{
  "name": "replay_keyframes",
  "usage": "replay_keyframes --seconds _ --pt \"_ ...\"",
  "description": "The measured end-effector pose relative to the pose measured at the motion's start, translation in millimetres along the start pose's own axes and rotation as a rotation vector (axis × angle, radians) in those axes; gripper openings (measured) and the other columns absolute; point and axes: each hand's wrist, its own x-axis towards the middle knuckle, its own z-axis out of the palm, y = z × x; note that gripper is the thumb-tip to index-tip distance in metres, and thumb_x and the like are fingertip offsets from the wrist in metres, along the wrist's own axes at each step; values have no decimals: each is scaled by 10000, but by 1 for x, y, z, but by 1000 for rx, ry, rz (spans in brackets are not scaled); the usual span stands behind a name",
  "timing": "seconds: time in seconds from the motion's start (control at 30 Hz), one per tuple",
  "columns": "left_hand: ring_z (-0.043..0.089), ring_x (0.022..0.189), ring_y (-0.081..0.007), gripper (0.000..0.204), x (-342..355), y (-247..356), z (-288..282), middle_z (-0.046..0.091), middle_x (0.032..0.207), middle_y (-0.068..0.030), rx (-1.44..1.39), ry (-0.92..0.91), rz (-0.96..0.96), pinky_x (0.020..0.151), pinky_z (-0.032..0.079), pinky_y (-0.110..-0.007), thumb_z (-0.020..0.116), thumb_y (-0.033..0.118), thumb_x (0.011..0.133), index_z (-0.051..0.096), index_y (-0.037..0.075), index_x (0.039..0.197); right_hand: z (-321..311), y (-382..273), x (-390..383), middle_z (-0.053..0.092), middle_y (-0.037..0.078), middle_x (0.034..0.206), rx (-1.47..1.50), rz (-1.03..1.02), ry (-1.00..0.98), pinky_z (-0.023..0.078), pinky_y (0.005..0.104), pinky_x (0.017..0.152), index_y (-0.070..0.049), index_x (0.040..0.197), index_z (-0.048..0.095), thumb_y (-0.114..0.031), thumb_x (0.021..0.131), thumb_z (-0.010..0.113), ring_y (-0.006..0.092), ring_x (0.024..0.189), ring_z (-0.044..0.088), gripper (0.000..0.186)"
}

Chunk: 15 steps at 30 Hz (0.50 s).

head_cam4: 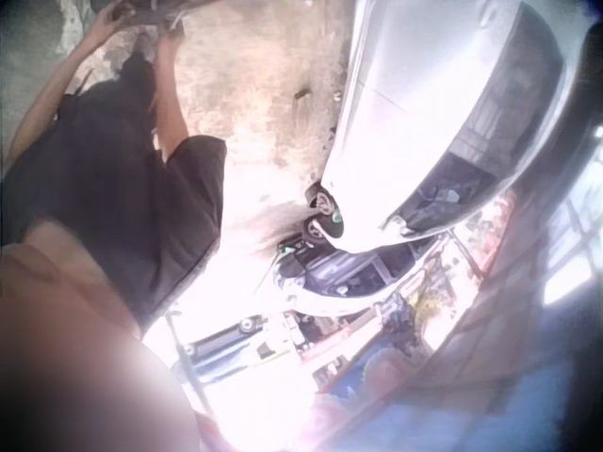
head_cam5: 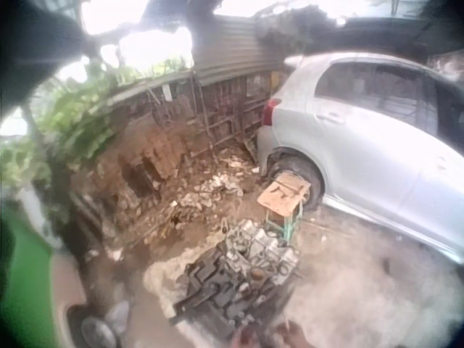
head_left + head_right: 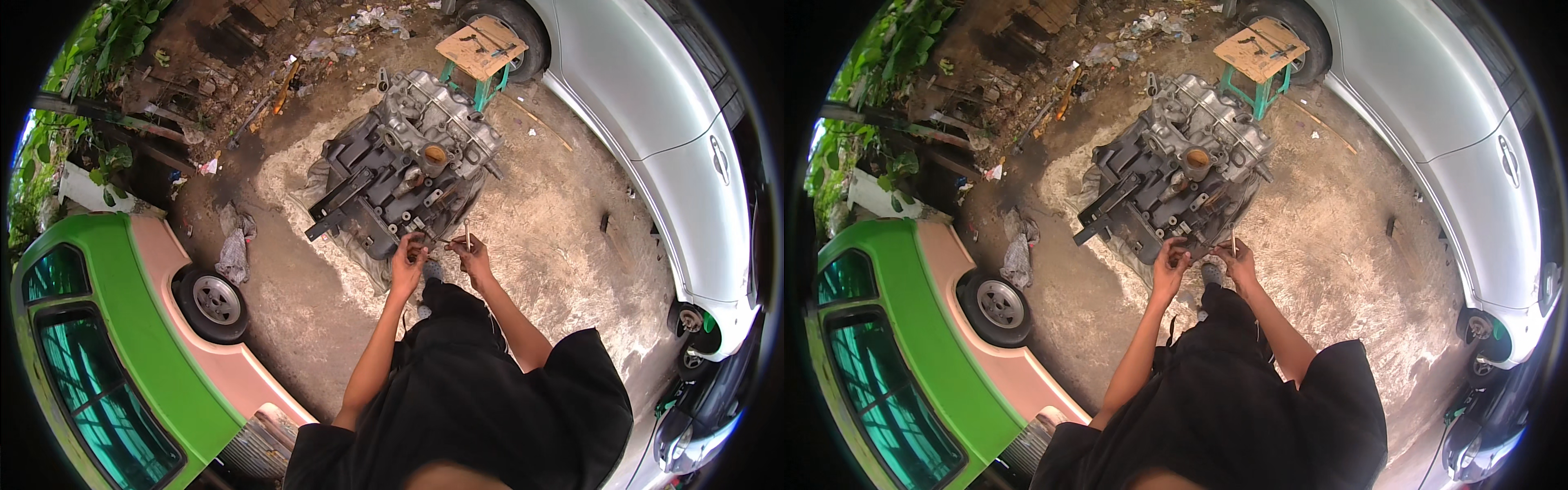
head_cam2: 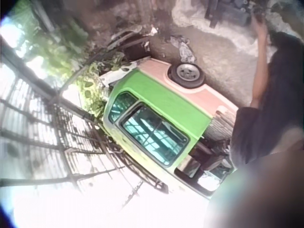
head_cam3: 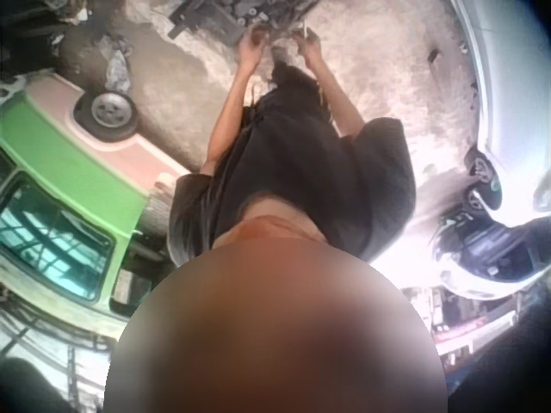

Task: The person uses a wrench to loosen and remove bolts from a car engine block resting on the ground. They repeatedly reach for bolts, turn them, and place them on a nearby cardboard sheet. The person continues this process across multiple bolt locations on the engine.

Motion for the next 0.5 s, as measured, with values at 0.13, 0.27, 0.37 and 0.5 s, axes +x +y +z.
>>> replay_keyframes --seconds 0.13,0.27,0.37,0.5 --pt "639 839 -154 338 23 6 -21 648 928 -86 129 -50 52 779 524 -325 606 108 988 538 21 1307 11 20 31 755 101 924 43 -51 138 257 239 375 -23 1028 611 -90 912 703 42 410 356 162" --pt "624 800 -132 297 42 10 -26 651 890 -83 72 -64 66 747 522 -297 570 117 1000 547 29 1283 16 37 48 742 105 912 30 -24 252 506 310 795 15 966 664 -54 869 742 167 860 681 142" --pt "623 799 -135 296 54 11 -24 649 898 -81 76 -85 33 742 529 -301 560 90 999 545 30 1288 21 43 59 735 100 908 100 -14 283 518 313 792 28 974 653 -54 877 747 180 866 701 158" --pt "622 792 -143 313 65 11 -25 649 906 -83 73 -169 67 746 533 -305 565 81 993 537 37 1302 33 45 70 728 109 899 186 -15 346 539 306 798 38 1004 634 -33 886 735 205 881 722 171"
